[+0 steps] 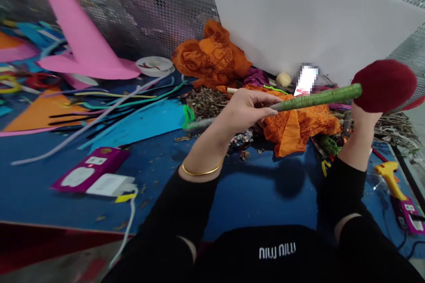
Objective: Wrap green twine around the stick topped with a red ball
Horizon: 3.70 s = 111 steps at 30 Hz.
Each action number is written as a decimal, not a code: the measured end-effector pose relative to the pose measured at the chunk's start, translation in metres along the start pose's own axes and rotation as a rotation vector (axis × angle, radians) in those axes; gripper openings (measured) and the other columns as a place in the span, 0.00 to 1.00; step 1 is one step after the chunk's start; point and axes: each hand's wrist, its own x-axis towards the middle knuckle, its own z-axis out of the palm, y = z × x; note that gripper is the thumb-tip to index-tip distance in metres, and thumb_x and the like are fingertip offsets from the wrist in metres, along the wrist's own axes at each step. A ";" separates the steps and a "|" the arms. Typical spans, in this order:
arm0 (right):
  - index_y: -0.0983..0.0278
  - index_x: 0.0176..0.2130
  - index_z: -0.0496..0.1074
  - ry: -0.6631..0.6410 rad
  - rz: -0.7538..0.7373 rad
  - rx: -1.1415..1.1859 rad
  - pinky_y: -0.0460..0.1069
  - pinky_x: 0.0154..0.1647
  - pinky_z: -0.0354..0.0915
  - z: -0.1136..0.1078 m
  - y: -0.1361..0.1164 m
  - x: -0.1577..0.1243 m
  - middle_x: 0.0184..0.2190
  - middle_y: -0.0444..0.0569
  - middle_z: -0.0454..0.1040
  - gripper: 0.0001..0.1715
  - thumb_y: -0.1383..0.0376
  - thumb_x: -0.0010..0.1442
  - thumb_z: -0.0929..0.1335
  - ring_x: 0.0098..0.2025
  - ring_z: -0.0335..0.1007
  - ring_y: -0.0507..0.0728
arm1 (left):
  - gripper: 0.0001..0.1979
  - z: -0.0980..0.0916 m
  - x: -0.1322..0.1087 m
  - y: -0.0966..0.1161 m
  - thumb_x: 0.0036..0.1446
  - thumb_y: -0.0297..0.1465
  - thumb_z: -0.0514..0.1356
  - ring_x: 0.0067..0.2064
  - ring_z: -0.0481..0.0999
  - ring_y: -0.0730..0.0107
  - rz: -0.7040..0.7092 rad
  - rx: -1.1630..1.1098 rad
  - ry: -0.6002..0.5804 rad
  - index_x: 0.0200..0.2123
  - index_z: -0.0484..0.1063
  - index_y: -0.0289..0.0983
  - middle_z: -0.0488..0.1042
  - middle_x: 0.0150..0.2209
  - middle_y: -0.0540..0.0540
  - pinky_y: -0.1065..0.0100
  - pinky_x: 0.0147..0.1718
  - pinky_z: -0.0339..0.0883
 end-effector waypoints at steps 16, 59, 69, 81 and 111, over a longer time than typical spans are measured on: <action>0.59 0.31 0.77 -0.272 -0.338 0.562 0.51 0.41 0.70 0.066 -0.136 -0.077 0.28 0.43 0.77 0.13 0.59 0.67 0.70 0.33 0.73 0.53 | 0.17 0.003 0.002 0.003 0.50 0.30 0.69 0.24 0.68 0.78 -0.079 -0.295 0.164 0.45 0.86 0.33 0.79 0.27 0.49 0.74 0.24 0.62; 0.59 0.32 0.75 -0.106 -0.117 1.002 0.50 0.39 0.76 0.065 -0.142 -0.078 0.26 0.41 0.75 0.18 0.50 0.67 0.72 0.29 0.77 0.51 | 0.11 0.039 0.005 -0.019 0.58 0.31 0.67 0.46 0.84 0.57 -0.046 0.372 0.060 0.44 0.86 0.42 0.87 0.44 0.47 0.60 0.51 0.75; 0.60 0.36 0.79 -0.074 -0.113 0.891 0.52 0.45 0.79 0.073 -0.137 -0.073 0.29 0.43 0.81 0.16 0.50 0.66 0.73 0.35 0.82 0.54 | 0.13 0.042 0.001 -0.011 0.62 0.32 0.65 0.49 0.85 0.53 -0.090 0.516 0.011 0.48 0.86 0.42 0.87 0.47 0.45 0.57 0.50 0.74; 0.60 0.35 0.81 -0.117 -0.078 0.824 0.55 0.49 0.80 0.074 -0.141 -0.075 0.31 0.45 0.83 0.15 0.53 0.67 0.72 0.38 0.84 0.56 | 0.17 0.046 -0.001 0.000 0.64 0.34 0.63 0.52 0.84 0.47 -0.140 0.767 -0.064 0.54 0.84 0.44 0.87 0.48 0.43 0.56 0.48 0.74; 0.63 0.30 0.77 -0.262 0.034 0.789 0.45 0.27 0.68 0.037 -0.111 -0.053 0.27 0.43 0.80 0.14 0.56 0.59 0.76 0.25 0.71 0.48 | 0.20 0.034 -0.007 -0.015 0.67 0.29 0.57 0.41 0.84 0.59 0.340 1.023 0.038 0.56 0.82 0.45 0.86 0.45 0.44 0.63 0.34 0.68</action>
